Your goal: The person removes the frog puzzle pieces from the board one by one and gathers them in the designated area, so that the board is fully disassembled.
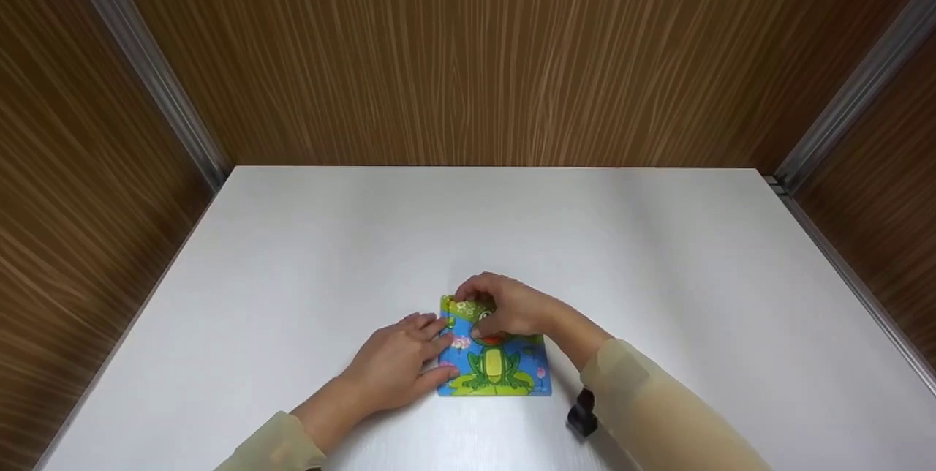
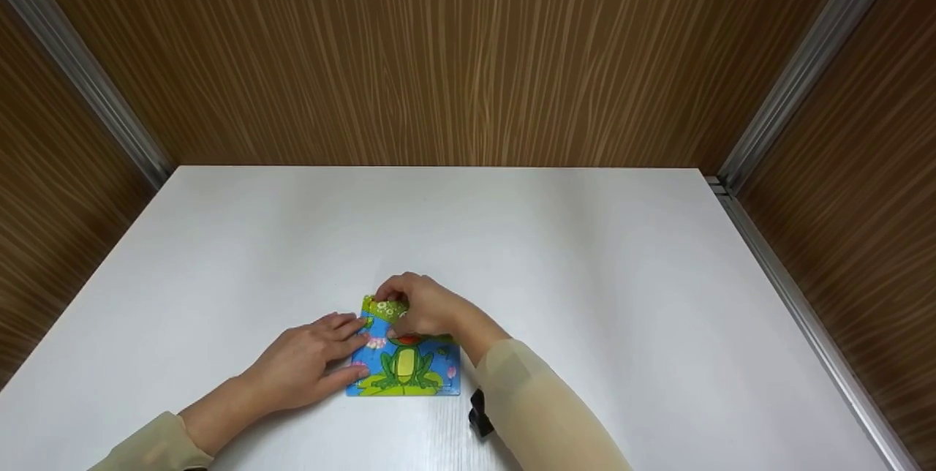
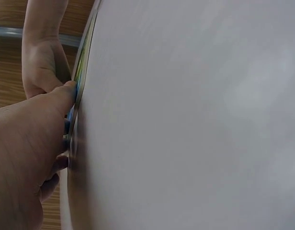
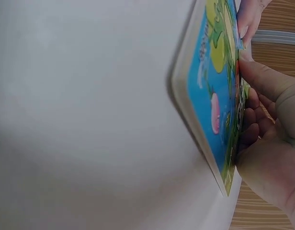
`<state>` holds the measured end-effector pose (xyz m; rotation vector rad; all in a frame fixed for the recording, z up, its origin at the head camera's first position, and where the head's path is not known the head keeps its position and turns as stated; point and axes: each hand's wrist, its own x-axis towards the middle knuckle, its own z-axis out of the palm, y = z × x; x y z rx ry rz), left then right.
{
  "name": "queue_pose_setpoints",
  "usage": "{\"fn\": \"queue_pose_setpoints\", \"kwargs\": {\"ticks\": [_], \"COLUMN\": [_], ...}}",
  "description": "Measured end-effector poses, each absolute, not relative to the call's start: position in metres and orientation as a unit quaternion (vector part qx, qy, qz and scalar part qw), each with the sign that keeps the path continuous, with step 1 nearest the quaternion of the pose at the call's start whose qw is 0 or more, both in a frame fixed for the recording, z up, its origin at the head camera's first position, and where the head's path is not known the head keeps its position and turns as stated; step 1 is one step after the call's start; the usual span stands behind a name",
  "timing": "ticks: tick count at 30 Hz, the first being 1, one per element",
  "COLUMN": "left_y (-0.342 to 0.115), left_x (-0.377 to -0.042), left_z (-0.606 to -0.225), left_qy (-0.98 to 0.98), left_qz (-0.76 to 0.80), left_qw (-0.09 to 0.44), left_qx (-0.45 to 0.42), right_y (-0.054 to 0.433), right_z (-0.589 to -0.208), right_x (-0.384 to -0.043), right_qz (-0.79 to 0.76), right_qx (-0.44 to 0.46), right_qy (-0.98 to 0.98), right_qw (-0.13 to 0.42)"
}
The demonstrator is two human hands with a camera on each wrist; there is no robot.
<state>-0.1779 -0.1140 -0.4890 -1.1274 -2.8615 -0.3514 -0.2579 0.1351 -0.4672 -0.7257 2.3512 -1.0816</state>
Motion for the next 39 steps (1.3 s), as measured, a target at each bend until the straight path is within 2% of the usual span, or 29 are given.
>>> {"fn": "queue_pose_setpoints", "kwargs": {"ticks": [19, 39], "left_y": [-0.1145, -0.1135], "left_x": [-0.1777, -0.1765], "left_z": [-0.4916, -0.4898], "left_qy": [-0.921, -0.923], "left_qz": [-0.104, -0.11], "left_qw": [0.043, 0.035], "left_qx": [-0.374, -0.367], "right_y": [0.1375, 0.1398], "right_z": [-0.4716, -0.4757], "right_x": [-0.2552, -0.2533], "right_qz": [-0.41, -0.409], "right_qx": [-0.278, -0.273], "right_qy": [0.838, 0.849], "right_qw": [0.228, 0.192]}}
